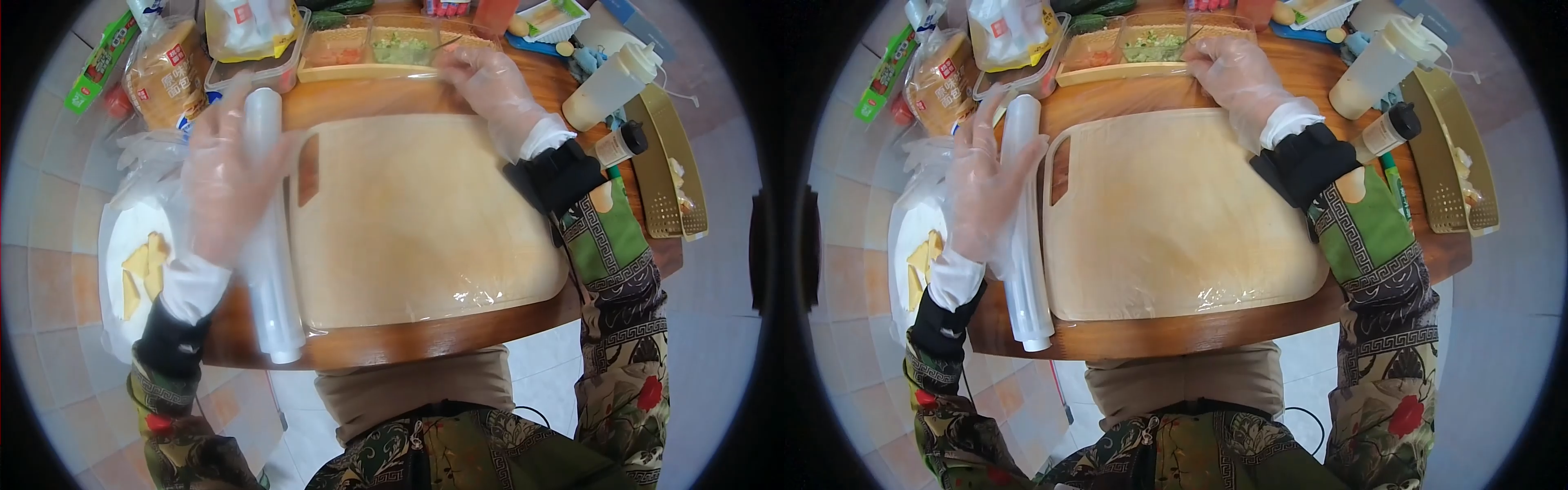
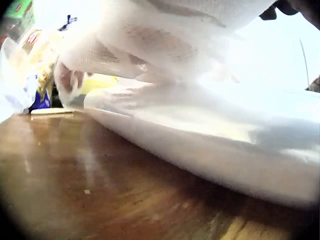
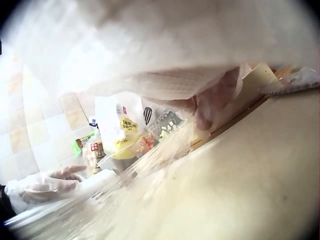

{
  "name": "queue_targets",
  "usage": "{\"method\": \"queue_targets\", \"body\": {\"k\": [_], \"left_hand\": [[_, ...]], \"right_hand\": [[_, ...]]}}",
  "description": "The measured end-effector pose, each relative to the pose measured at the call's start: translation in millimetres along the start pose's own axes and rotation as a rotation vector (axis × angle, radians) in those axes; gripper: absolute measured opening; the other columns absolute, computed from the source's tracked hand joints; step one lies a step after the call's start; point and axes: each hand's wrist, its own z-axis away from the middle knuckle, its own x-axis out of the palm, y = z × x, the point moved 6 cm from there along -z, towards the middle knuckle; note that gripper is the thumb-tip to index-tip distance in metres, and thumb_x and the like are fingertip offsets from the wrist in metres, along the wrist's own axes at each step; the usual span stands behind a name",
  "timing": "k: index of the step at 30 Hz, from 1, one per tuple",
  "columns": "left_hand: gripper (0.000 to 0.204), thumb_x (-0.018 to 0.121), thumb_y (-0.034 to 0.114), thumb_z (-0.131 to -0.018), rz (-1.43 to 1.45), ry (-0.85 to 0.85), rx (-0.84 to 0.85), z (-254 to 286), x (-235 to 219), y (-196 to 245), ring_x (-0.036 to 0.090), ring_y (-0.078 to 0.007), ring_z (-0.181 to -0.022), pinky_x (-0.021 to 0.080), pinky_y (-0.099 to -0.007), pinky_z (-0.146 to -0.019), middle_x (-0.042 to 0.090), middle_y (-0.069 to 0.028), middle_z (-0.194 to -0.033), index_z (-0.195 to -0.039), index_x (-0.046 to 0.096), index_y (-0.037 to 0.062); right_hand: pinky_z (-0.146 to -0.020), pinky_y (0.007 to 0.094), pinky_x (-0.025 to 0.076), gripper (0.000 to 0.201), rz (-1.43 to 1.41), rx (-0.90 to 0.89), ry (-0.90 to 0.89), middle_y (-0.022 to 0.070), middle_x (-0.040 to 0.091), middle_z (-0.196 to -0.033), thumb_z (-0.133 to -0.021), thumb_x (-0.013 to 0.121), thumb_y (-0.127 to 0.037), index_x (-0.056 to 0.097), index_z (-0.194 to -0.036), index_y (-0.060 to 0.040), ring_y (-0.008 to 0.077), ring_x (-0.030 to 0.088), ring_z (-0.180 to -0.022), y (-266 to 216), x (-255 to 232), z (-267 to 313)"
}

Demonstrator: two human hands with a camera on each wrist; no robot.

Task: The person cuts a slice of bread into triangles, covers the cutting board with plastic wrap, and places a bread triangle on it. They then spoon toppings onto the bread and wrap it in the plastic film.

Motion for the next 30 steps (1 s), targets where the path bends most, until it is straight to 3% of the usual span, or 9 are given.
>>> {"method": "queue_targets", "body": {"k": [2, 3, 5, 9, 20, 22, 23, 25, 30], "left_hand": [[0.059, 0.079, 0.024, -0.081, 0.047, 0.17, 0.604, 6, -14, 41, 0.062, -0.035, -0.108, 0.052, -0.0451, -0.092, 0.066, -0.0149, -0.119, -0.135, 0.059, 0.0106], [0.059, 0.079, 0.024, -0.081, 0.049, 0.171, 0.602, 4, -14, 41, 0.062, -0.035, -0.108, 0.052, -0.0451, -0.092, 0.066, -0.0149, -0.119, -0.135, 0.059, 0.0106], [0.036, 0.077, 0.015, -0.078, 0.125, -0.15, 0.938, 15, 1, 57, 0.059, -0.0337, -0.115, 0.05, -0.0451, -0.095, 0.067, -0.0092, -0.116, -0.113, 0.07, 0.0115], [0.021, 0.075, 0.014, -0.078, -0.001, -0.351, 1.012, 27, 13, 70, 0.056, -0.0341, -0.119, 0.049, -0.0441, -0.098, 0.067, -0.0079, -0.116, -0.098, 0.072, 0.01], [0.035, 0.072, 0.016, -0.083, 0.029, -0.433, 0.961, 29, 26, 75, 0.056, -0.033, -0.117, 0.048, -0.043, -0.101, 0.064, -0.0059, -0.12, -0.118, 0.067, 0.0149], [0.035, 0.072, 0.016, -0.084, 0.04, -0.428, 0.971, 29, 27, 74, 0.056, -0.0326, -0.116, 0.048, -0.0433, -0.101, 0.064, -0.006, -0.119, -0.118, 0.067, 0.0147], [0.034, 0.071, 0.016, -0.084, 0.048, -0.427, 0.976, 29, 27, 73, 0.056, -0.0322, -0.116, 0.048, -0.0436, -0.1, 0.064, -0.0061, -0.118, -0.118, 0.066, 0.0144], [0.034, 0.071, 0.017, -0.085, 0.04, -0.399, 0.99, 30, 30, 70, 0.057, -0.0322, -0.115, 0.048, -0.0437, -0.1, 0.064, -0.0061, -0.117, -0.118, 0.066, 0.0143], [0.032, 0.07, 0.017, -0.085, 0.03, -0.389, 0.995, 29, 33, 71, 0.058, -0.0318, -0.113, 0.048, -0.0441, -0.098, 0.064, -0.006, -0.114, -0.116, 0.065, 0.0136]], "right_hand": [[-0.075, 0.0339, 0.053, 0.02, 0.048, -0.082, 0.02, 0.0132, 0.073, -0.088, -0.092, 0.069, -0.018, 0.075, -0.106, -0.0052, 0.0237, 0.068, -0.079, -2, -2, 0], [-0.078, 0.0342, 0.053, 0.02, 0.028, -0.041, 0.007, 0.0146, 0.073, -0.091, -0.092, 0.069, -0.018, 0.075, -0.106, -0.0051, 0.0257, 0.069, -0.083, -1, -2, 0], [-0.081, 0.0345, 0.052, 0.02, 0.006, -0.004, -0.004, 0.0159, 0.073, -0.093, -0.092, 0.069, -0.018, 0.075, -0.106, -0.005, 0.0276, 0.069, -0.087, -3, -3, 0], [-0.079, 0.035, 0.052, 0.02, -0.005, -0.047, 0.01, 0.0156, 0.073, -0.093, -0.092, 0.069, -0.018, 0.075, -0.106, -0.0047, 0.0264, 0.069, -0.085, -4, -6, -1], [-0.077, 0.0365, 0.053, 0.023, 0.142, -0.245, 0.043, 0.0164, 0.072, -0.095, -0.093, 0.067, -0.022, 0.074, -0.107, -0.0051, 0.0281, 0.069, -0.083, -16, -20, 5], [-0.076, 0.0399, 0.053, 0.025, -0.041, 0.004, -0.044, 0.0177, 0.071, -0.093, -0.093, 0.066, -0.026, 0.073, -0.108, -0.0078, 0.0322, 0.069, -0.084, -22, -23, 11], [-0.076, 0.0399, 0.053, 0.025, -0.037, 0.002, -0.04, 0.0177, 0.071, -0.093, -0.093, 0.066, -0.026, 0.073, -0.108, -0.0078, 0.0322, 0.069, -0.084, -17, -25, 8], [-0.076, 0.0432, 0.054, 0.028, 0.371, -0.227, 0.048, 0.0184, 0.071, -0.09, -0.092, 0.065, -0.032, 0.073, -0.11, -0.0108, 0.0349, 0.069, -0.085, -17, -32, 1], [-0.079, 0.0425, 0.054, 0.031, 0.356, -0.253, 0.1, 0.0184, 0.072, -0.093, -0.092, 0.065, -0.034, 0.073, -0.113, -0.0121, 0.034, 0.07, -0.087, -30, -59, 9]]}}
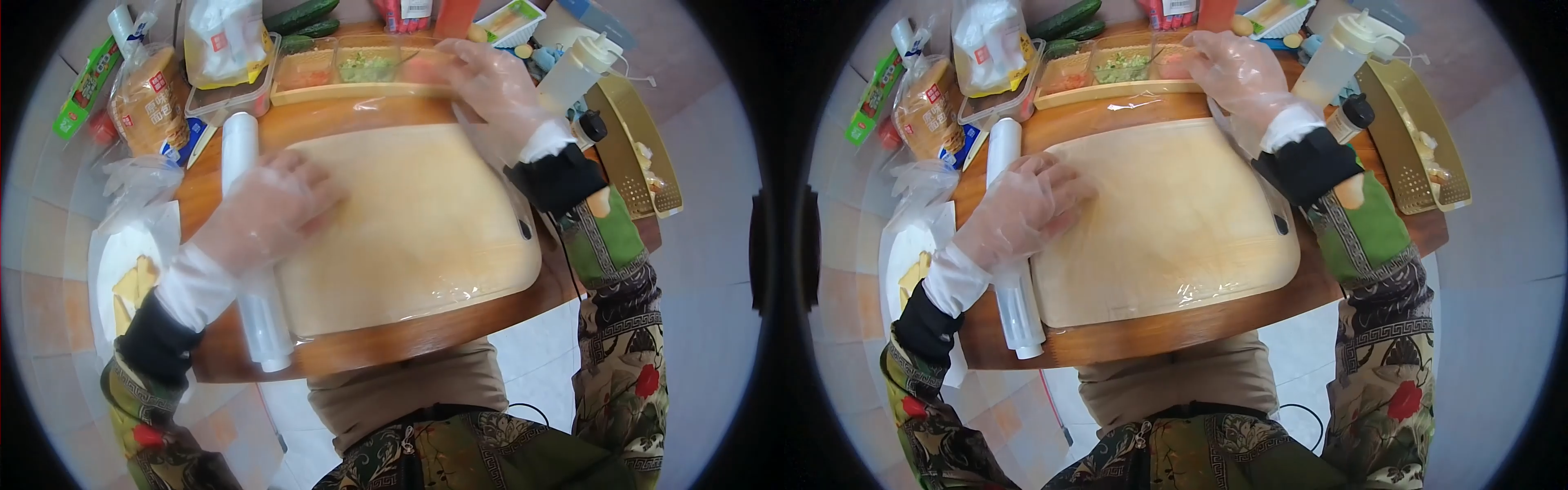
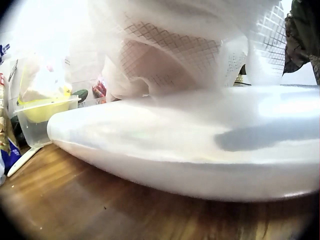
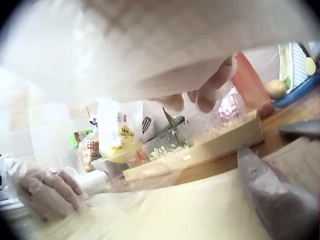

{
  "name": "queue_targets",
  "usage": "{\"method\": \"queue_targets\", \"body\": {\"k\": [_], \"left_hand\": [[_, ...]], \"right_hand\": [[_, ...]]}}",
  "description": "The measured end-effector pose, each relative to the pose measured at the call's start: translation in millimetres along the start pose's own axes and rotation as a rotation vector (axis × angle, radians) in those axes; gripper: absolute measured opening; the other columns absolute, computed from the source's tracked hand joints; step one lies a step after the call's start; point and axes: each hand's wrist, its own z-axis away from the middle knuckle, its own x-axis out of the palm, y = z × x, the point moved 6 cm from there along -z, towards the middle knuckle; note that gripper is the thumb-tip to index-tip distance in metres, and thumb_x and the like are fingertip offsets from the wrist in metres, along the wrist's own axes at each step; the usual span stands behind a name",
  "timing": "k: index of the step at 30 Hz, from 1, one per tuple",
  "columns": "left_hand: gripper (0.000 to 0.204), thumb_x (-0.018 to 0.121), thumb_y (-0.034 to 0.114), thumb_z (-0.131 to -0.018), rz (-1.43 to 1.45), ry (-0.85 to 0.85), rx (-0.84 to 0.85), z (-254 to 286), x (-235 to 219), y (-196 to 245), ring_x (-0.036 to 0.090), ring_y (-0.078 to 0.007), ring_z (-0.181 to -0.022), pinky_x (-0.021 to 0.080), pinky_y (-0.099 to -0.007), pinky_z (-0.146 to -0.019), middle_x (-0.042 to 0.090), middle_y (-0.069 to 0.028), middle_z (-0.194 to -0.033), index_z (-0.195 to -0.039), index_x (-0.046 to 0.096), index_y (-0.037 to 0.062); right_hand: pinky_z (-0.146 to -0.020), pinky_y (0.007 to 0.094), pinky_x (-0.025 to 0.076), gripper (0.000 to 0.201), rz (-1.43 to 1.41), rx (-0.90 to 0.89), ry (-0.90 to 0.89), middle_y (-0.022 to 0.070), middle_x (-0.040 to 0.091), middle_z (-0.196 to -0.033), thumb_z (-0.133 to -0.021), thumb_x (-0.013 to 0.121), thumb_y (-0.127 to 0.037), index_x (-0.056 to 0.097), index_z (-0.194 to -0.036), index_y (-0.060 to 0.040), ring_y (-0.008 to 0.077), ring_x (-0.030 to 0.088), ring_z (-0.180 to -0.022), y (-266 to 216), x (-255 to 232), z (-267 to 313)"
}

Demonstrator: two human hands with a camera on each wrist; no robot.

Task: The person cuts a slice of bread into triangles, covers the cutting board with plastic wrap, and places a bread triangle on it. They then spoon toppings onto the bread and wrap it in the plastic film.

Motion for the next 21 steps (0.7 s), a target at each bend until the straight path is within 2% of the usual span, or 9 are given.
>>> {"method": "queue_targets", "body": {"k": [2, 3, 5, 10, 13, 14, 17, 18, 21], "left_hand": [[0.03, 0.07, 0.017, -0.085, 0.002, -0.009, -0.027, -1, 1, -2, 0.058, -0.0315, -0.112, 0.048, -0.0444, -0.098, 0.064, -0.006, -0.113, -0.115, 0.066, 0.0138], [0.03, 0.07, 0.017, -0.085, 0.005, 0.006, -0.016, -2, 0, -1, 0.058, -0.0315, -0.112, 0.048, -0.0444, -0.098, 0.064, -0.006, -0.113, -0.115, 0.066, 0.0138], [0.028, 0.07, 0.016, -0.085, 0.019, -0.021, -0.02, -2, -2, -2, 0.059, -0.0315, -0.111, 0.049, -0.0446, -0.097, 0.065, -0.0064, -0.111, -0.112, 0.066, 0.0139], [0.029, 0.069, 0.018, -0.086, 0.03, -0.038, -0.019, -2, -4, -2, 0.059, -0.0323, -0.113, 0.048, -0.0443, -0.099, 0.066, -0.0069, -0.113, -0.115, 0.067, 0.0145], [0.031, 0.069, 0.019, -0.087, 0.017, -0.036, -0.027, -1, -1, -4, 0.059, -0.033, -0.114, 0.048, -0.0439, -0.1, 0.066, -0.0078, -0.116, -0.117, 0.068, 0.0147], [0.032, 0.068, 0.02, -0.087, 0.017, -0.05, -0.036, -1, 0, -5, 0.059, -0.0333, -0.115, 0.048, -0.0437, -0.1, 0.066, -0.0084, -0.117, -0.118, 0.068, 0.0149], [0.029, 0.068, 0.02, -0.087, -0.006, -0.095, -0.048, -1, 0, -4, 0.059, -0.0336, -0.113, 0.048, -0.0433, -0.099, 0.066, -0.0098, -0.116, -0.116, 0.069, 0.0143], [0.029, 0.068, 0.02, -0.087, -0.006, -0.098, -0.054, -1, 0, -5, 0.059, -0.0336, -0.113, 0.048, -0.0433, -0.099, 0.066, -0.0098, -0.116, -0.116, 0.069, 0.0143], [0.03, 0.067, 0.019, -0.087, 0.017, -0.093, -0.021, -1, 2, -9, 0.06, -0.0333, -0.112, 0.049, -0.0424, -0.098, 0.066, -0.0103, -0.116, -0.116, 0.068, 0.0139]], "right_hand": [[-0.08, 0.0358, 0.055, 0.028, -0.291, 0.114, 0.058, 0.0164, 0.074, -0.097, -0.092, 0.067, -0.027, 0.072, -0.115, -0.0105, 0.0269, 0.072, -0.087, 9, -18, 11], [-0.08, 0.0358, 0.055, 0.028, -0.272, 0.113, 0.062, 0.0164, 0.074, -0.097, -0.092, 0.067, -0.027, 0.072, -0.115, -0.0105, 0.0269, 0.072, -0.087, 7, -31, 18], [-0.079, 0.033, 0.054, 0.027, -0.067, 0.298, 0.039, 0.0143, 0.074, -0.097, -0.093, 0.067, -0.023, 0.072, -0.116, -0.0096, 0.0225, 0.07, -0.086, 8, -60, 36], [-0.08, 0.0406, 0.056, 0.03, 0.302, 0.491, -0.167, 0.022, 0.073, -0.097, -0.09, 0.068, -0.029, 0.075, -0.109, -0.0065, 0.0377, 0.071, -0.09, 13, -101, 89], [-0.082, 0.0408, 0.055, 0.031, 0.171, 0.454, -0.262, 0.0232, 0.072, -0.098, -0.09, 0.068, -0.03, 0.074, -0.106, -0.0034, 0.038, 0.07, -0.091, 16, -98, 120], [-0.084, 0.0419, 0.054, 0.034, 0.265, 0.459, -0.38, 0.0237, 0.072, -0.096, -0.093, 0.065, -0.032, 0.073, -0.106, -0.0021, 0.038, 0.069, -0.091, 6, -96, 123], [-0.084, 0.0432, 0.054, 0.035, 0.349, 0.494, -0.478, 0.0235, 0.071, -0.096, -0.095, 0.061, -0.034, 0.072, -0.105, -0.0026, 0.0383, 0.069, -0.092, -5, -83, 130], [-0.084, 0.0441, 0.053, 0.038, 0.353, 0.518, -0.549, 0.0232, 0.071, -0.096, -0.097, 0.058, -0.035, 0.068, -0.116, -0.004, 0.0391, 0.068, -0.093, -1, -78, 132], [-0.083, 0.0466, 0.053, 0.041, 0.401, 0.403, -0.572, 0.0264, 0.069, -0.094, -0.097, 0.058, -0.035, 0.063, -0.125, -0.0054, 0.0407, 0.067, -0.094, 23, -63, 139]]}}
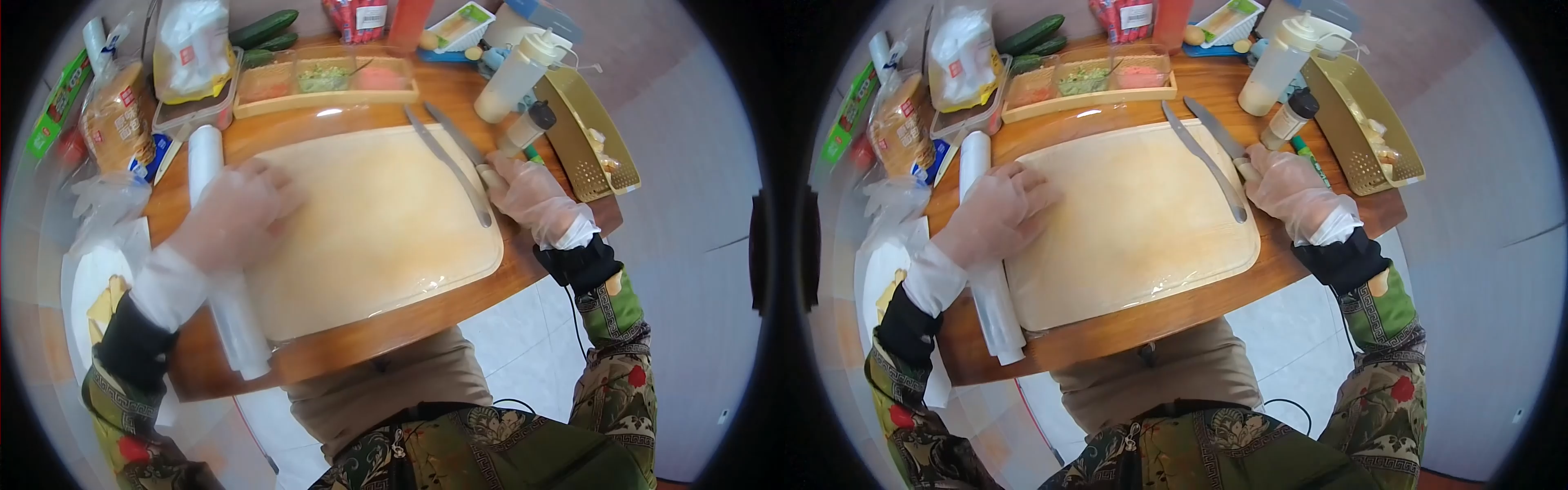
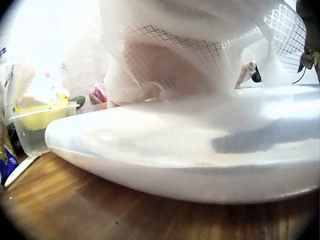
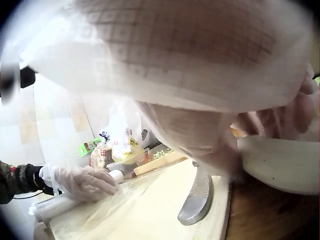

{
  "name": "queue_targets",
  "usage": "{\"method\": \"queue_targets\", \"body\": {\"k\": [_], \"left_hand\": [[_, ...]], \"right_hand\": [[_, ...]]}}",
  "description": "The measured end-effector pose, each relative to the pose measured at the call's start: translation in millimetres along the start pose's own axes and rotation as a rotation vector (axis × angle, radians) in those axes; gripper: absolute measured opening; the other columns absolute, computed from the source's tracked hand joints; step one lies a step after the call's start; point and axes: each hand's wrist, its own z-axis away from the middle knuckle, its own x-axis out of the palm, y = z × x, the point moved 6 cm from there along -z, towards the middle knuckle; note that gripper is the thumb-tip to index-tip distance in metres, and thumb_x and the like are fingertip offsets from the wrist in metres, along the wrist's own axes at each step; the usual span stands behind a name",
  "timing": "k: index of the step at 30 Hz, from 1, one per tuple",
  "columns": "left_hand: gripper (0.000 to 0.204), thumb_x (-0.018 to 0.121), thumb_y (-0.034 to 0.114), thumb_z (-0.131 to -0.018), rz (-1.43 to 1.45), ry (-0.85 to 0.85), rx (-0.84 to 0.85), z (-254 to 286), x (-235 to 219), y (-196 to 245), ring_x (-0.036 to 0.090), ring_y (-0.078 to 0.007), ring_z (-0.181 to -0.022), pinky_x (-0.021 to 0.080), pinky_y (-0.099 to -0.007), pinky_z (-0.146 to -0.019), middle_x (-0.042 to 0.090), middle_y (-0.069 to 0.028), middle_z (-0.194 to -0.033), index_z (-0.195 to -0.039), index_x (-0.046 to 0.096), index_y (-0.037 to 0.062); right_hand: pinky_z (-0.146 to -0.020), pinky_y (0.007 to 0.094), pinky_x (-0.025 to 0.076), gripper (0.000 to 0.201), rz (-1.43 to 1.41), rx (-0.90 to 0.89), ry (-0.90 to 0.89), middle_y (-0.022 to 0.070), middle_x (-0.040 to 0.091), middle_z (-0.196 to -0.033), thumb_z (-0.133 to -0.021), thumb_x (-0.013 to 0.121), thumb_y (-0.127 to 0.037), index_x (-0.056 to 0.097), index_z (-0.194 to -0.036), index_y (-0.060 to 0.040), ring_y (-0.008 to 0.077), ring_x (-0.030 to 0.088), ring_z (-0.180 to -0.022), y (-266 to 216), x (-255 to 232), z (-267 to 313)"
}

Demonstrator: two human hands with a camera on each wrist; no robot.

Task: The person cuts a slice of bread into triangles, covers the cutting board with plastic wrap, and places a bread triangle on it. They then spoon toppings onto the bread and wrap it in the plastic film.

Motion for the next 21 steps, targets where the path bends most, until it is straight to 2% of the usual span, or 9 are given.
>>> {"method": "queue_targets", "body": {"k": [4, 6, 7, 8, 10, 12, 15, 17, 21], "left_hand": [[0.031, 0.066, 0.018, -0.086, -0.001, 0.032, 0.02, 0, 3, -2, 0.061, -0.0321, -0.108, 0.05, -0.0416, -0.094, 0.066, -0.0102, -0.113, -0.117, 0.067, 0.0137], [0.032, 0.066, 0.017, -0.086, 0.003, 0.049, 0.035, 1, 5, -4, 0.061, -0.0316, -0.107, 0.05, -0.0414, -0.093, 0.066, -0.01, -0.113, -0.118, 0.067, 0.0139], [0.032, 0.065, 0.017, -0.086, -0.012, 0.054, 0.046, 1, 7, -5, 0.061, -0.0313, -0.106, 0.051, -0.0413, -0.091, 0.066, -0.0101, -0.112, -0.118, 0.067, 0.0141], [0.031, 0.065, 0.016, -0.086, -0.026, 0.06, 0.063, 1, 8, -4, 0.061, -0.031, -0.104, 0.051, -0.0412, -0.09, 0.066, -0.0101, -0.112, -0.117, 0.067, 0.0142], [0.031, 0.064, 0.016, -0.086, -0.026, 0.028, 0.057, -1, 8, -6, 0.061, -0.0308, -0.104, 0.051, -0.0409, -0.089, 0.066, -0.0099, -0.112, -0.117, 0.067, 0.0145], [0.031, 0.064, 0.016, -0.086, -0.028, 0.002, 0.056, -2, 9, -9, 0.061, -0.0305, -0.104, 0.051, -0.0406, -0.088, 0.066, -0.0097, -0.112, -0.117, 0.067, 0.0148], [0.031, 0.064, 0.015, -0.086, 0.018, 0.003, 0.1, -3, 11, -13, 0.061, -0.0309, -0.103, 0.051, -0.0406, -0.089, 0.066, -0.0092, -0.112, -0.117, 0.068, 0.0151], [0.033, 0.064, 0.015, -0.085, 0.116, 0.016, 0.101, -5, 17, -19, 0.061, -0.0314, -0.102, 0.05, -0.0409, -0.09, 0.066, -0.0093, -0.113, -0.118, 0.068, 0.0154], [0.034, 0.065, 0.014, -0.083, 0.054, 0.079, 0.155, -6, 15, -19, 0.061, -0.0326, -0.101, 0.05, -0.0419, -0.091, 0.066, -0.0107, -0.111, -0.117, 0.068, 0.0126]], "right_hand": [[-0.069, 0.0417, 0.053, 0.047, -0.035, -0.007, 0.129, 0.0194, 0.071, -0.086, -0.101, 0.055, -0.028, 0.05, -0.142, -0.0077, 0.0327, 0.069, -0.077, -8, 3, 10], [-0.055, 0.0306, 0.048, 0.054, -0.802, 0.213, 0.198, 0.0052, 0.065, -0.077, -0.103, 0.05, -0.02, 0.037, -0.154, -0.0107, 0.0163, 0.058, -0.059, -11, -9, 34], [-0.051, 0.022, 0.041, 0.062, -1.081, 0.279, 0.083, -0.0054, 0.054, -0.073, -0.103, 0.049, -0.016, 0.025, -0.16, -0.0119, 0.0062, 0.045, -0.055, -24, -15, 47], [-0.051, 0.022, 0.041, 0.062, -1.076, 0.281, 0.078, -0.0054, 0.054, -0.073, -0.103, 0.049, -0.016, 0.025, -0.16, -0.0119, 0.0062, 0.045, -0.055, -40, -26, 59], [-0.05, 0.0214, 0.04, 0.069, -1.186, 0.129, 0.047, -0.0059, 0.05, -0.071, -0.1, 0.052, -0.016, 0.02, -0.161, -0.0123, 0.0062, 0.046, -0.057, -83, -37, 79], [-0.048, 0.0203, 0.039, 0.076, -1.535, -0.034, -0.085, -0.0071, 0.048, -0.068, -0.098, 0.052, -0.012, 0.013, -0.163, -0.0122, 0.0052, 0.047, -0.058, -118, -27, 104], [-0.05, 0.02, 0.039, 0.085, -1.618, 0.012, -0.191, -0.0078, 0.045, -0.065, -0.093, 0.053, -0.004, 0.006, -0.163, -0.0117, 0.0055, 0.046, -0.057, -158, -14, 128], [-0.053, 0.0221, 0.039, 0.086, -1.292, 0.114, -0.326, -0.0077, 0.043, -0.063, -0.09, 0.052, 0.003, 0.008, -0.163, -0.0083, 0.0084, 0.045, -0.057, -185, -10, 141], [-0.056, 0.0274, 0.039, 0.077, -0.997, -0.02, -0.237, 0.0017, 0.041, -0.065, -0.091, 0.05, 0.006, 0.017, -0.16, 0.0011, 0.0131, 0.044, -0.057, -206, 12, 152]]}}
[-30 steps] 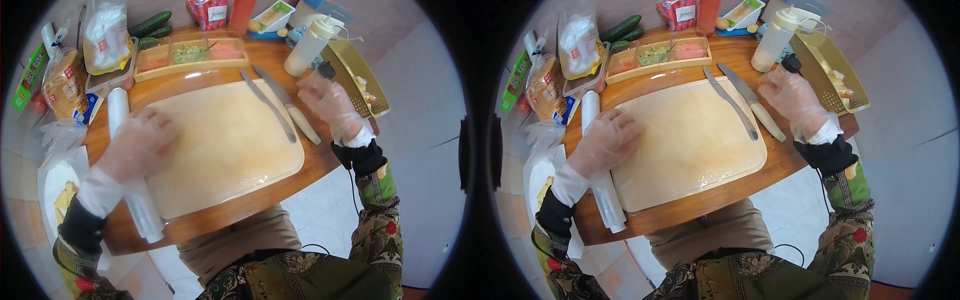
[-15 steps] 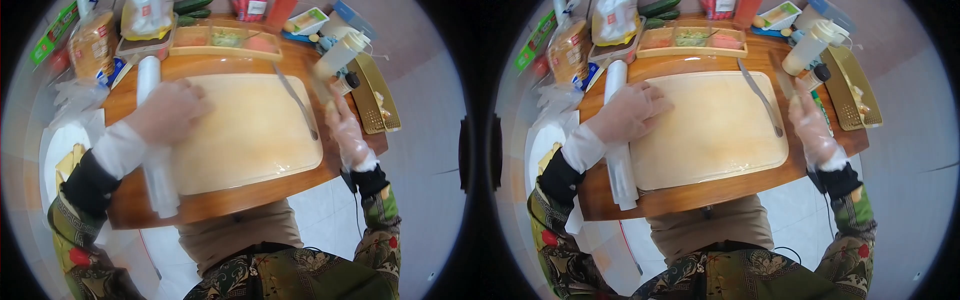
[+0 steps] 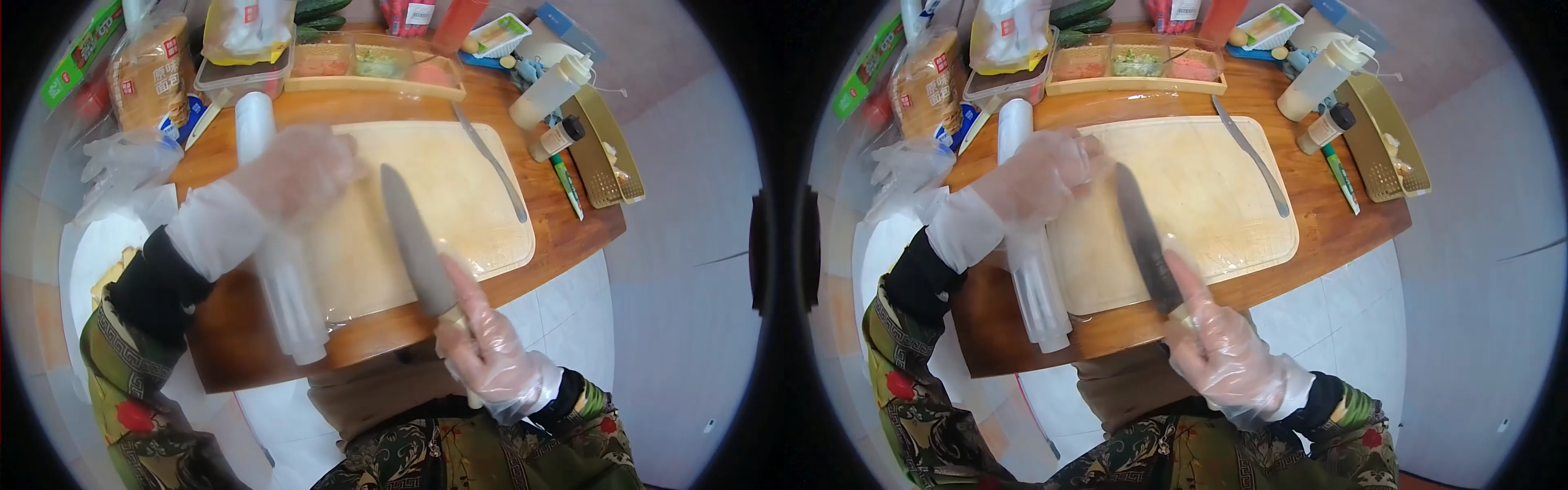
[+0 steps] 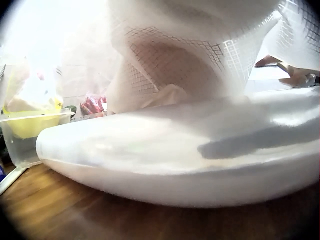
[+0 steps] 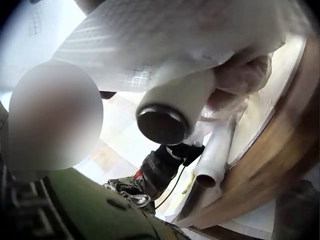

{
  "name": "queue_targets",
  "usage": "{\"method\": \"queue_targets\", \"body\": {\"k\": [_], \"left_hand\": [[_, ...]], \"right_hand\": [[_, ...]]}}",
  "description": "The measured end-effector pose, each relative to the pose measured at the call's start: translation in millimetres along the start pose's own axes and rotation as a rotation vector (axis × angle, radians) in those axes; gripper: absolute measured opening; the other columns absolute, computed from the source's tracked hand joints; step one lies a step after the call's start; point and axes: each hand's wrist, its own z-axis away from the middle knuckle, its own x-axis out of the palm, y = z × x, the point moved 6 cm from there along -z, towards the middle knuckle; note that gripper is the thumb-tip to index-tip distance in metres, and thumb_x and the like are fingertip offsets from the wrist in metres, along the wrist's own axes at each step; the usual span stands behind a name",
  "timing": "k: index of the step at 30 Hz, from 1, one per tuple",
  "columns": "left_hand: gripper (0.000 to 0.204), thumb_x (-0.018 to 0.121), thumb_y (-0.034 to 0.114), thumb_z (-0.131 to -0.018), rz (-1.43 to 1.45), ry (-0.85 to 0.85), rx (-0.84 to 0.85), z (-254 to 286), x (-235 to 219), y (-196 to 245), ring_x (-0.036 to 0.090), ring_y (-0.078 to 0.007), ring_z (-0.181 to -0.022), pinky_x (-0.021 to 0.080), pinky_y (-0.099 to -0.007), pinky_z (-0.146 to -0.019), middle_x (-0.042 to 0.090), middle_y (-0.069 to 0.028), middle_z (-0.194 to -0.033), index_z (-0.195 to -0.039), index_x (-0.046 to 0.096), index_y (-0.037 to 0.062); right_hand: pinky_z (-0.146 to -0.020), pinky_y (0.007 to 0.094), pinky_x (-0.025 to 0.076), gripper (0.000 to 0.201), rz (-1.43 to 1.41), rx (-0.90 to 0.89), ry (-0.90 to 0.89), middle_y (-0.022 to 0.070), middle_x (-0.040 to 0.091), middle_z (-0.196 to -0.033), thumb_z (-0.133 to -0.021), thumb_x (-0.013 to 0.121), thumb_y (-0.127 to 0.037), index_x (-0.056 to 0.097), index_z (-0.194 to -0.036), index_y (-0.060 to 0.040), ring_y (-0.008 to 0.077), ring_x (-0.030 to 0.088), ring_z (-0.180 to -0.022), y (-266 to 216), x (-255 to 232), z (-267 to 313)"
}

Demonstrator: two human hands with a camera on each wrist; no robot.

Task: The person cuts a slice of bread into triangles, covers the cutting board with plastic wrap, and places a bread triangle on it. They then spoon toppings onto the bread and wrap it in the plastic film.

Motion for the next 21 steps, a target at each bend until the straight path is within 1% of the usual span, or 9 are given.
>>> {"method": "queue_targets", "body": {"k": [1, 3, 4, 8, 10, 12, 14, 16, 21], "left_hand": [[0.036, 0.066, 0.014, -0.082, 0.044, 0.023, -0.001, 0, -6, 2, 0.062, -0.0327, -0.102, 0.049, -0.0418, -0.092, 0.066, -0.0116, -0.111, -0.118, 0.068, 0.0105], [0.038, 0.068, 0.013, -0.081, 0.091, 0.046, 0.003, 0, -9, 2, 0.062, -0.0327, -0.103, 0.049, -0.0417, -0.093, 0.067, -0.0125, -0.112, -0.119, 0.068, 0.0083], [0.041, 0.069, 0.014, -0.08, 0.113, 0.066, -0.011, 0, -9, 0, 0.062, -0.0327, -0.104, 0.049, -0.0415, -0.094, 0.067, -0.0133, -0.113, -0.12, 0.067, 0.0066], [0.047, 0.072, 0.016, -0.079, 0.163, 0.099, -0.022, -3, -5, -7, 0.063, -0.0327, -0.105, 0.05, -0.0407, -0.094, 0.067, -0.0151, -0.116, -0.124, 0.066, 0.0039], [0.047, 0.072, 0.016, -0.078, 0.166, 0.086, -0.022, -3, -5, -8, 0.063, -0.0334, -0.105, 0.05, -0.0411, -0.094, 0.067, -0.0155, -0.115, -0.124, 0.066, 0.0037], [0.047, 0.072, 0.016, -0.078, 0.172, 0.071, -0.025, -4, -6, -8, 0.063, -0.0341, -0.105, 0.051, -0.0414, -0.094, 0.067, -0.016, -0.114, -0.123, 0.066, 0.0035], [0.044, 0.069, 0.011, -0.079, 0.173, 0.019, -0.045, -5, -5, -10, 0.063, -0.0351, -0.106, 0.051, -0.0422, -0.094, 0.068, -0.0167, -0.112, -0.121, 0.066, 0.0029], [0.042, 0.067, 0.009, -0.078, 0.162, 0.001, -0.051, -6, -5, -12, 0.063, -0.0355, -0.106, 0.051, -0.0425, -0.094, 0.068, -0.0167, -0.112, -0.12, 0.067, 0.0029], [0.038, 0.063, 0.005, -0.078, 0.167, -0.01, -0.071, -8, -6, -13, 0.064, -0.0351, -0.105, 0.051, -0.0424, -0.093, 0.068, -0.0156, -0.11, -0.116, 0.07, 0.0038]], "right_hand": [[-0.056, 0.0274, 0.039, 0.077, -0.002, 0.002, 0.012, 0.0017, 0.041, -0.065, -0.091, 0.05, 0.006, 0.017, -0.16, 0.0011, 0.0131, 0.044, -0.057, -2, 4, -1], [-0.059, 0.0302, 0.043, 0.075, 0.019, -0.033, -0.001, 0.006, 0.046, -0.066, -0.091, 0.053, 0.004, 0.018, -0.158, 0.0062, 0.017, 0.049, -0.057, -8, 11, -3], [-0.062, 0.0318, 0.045, 0.073, 0.253, -0.206, 0.023, 0.0068, 0.05, -0.067, -0.091, 0.053, 0.001, 0.02, -0.155, 0.0093, 0.0224, 0.053, -0.059, -12, 13, -6], [-0.063, 0.034, 0.047, 0.07, 0.125, -0.095, -0.008, 0.0078, 0.05, -0.067, -0.091, 0.052, 0.002, 0.022, -0.154, 0.0098, 0.0264, 0.053, -0.059, -8, 21, -7], [-0.061, 0.0224, 0.04, 0.063, 0.134, -0.089, -0.012, -0.0017, 0.047, -0.065, -0.103, 0.046, -0.008, 0.018, -0.157, 0.0064, 0.0097, 0.044, -0.057, -11, 23, -8], [-0.061, 0.0226, 0.04, 0.062, 0.139, -0.095, -0.009, -0.0017, 0.047, -0.065, -0.103, 0.045, -0.008, 0.018, -0.157, 0.0066, 0.0103, 0.044, -0.057, -11, 24, -10], [-0.061, 0.0228, 0.04, 0.062, 0.144, -0.105, -0.007, -0.0017, 0.048, -0.065, -0.104, 0.045, -0.009, 0.018, -0.157, 0.0068, 0.0109, 0.044, -0.057, -10, 25, -11], [-0.06, 0.0234, 0.04, 0.062, 0.193, -0.159, 0.014, -0.0013, 0.049, -0.064, -0.104, 0.044, -0.01, 0.017, -0.158, 0.0054, 0.0114, 0.044, -0.057, -14, 26, -12], [-0.062, 0.0225, 0.04, 0.06, 0.278, -0.123, -0.003, -0.0008, 0.047, -0.067, -0.107, 0.041, -0.013, 0.016, -0.159, 0.001, 0.011, 0.044, -0.06, -7, 30, -13]]}}
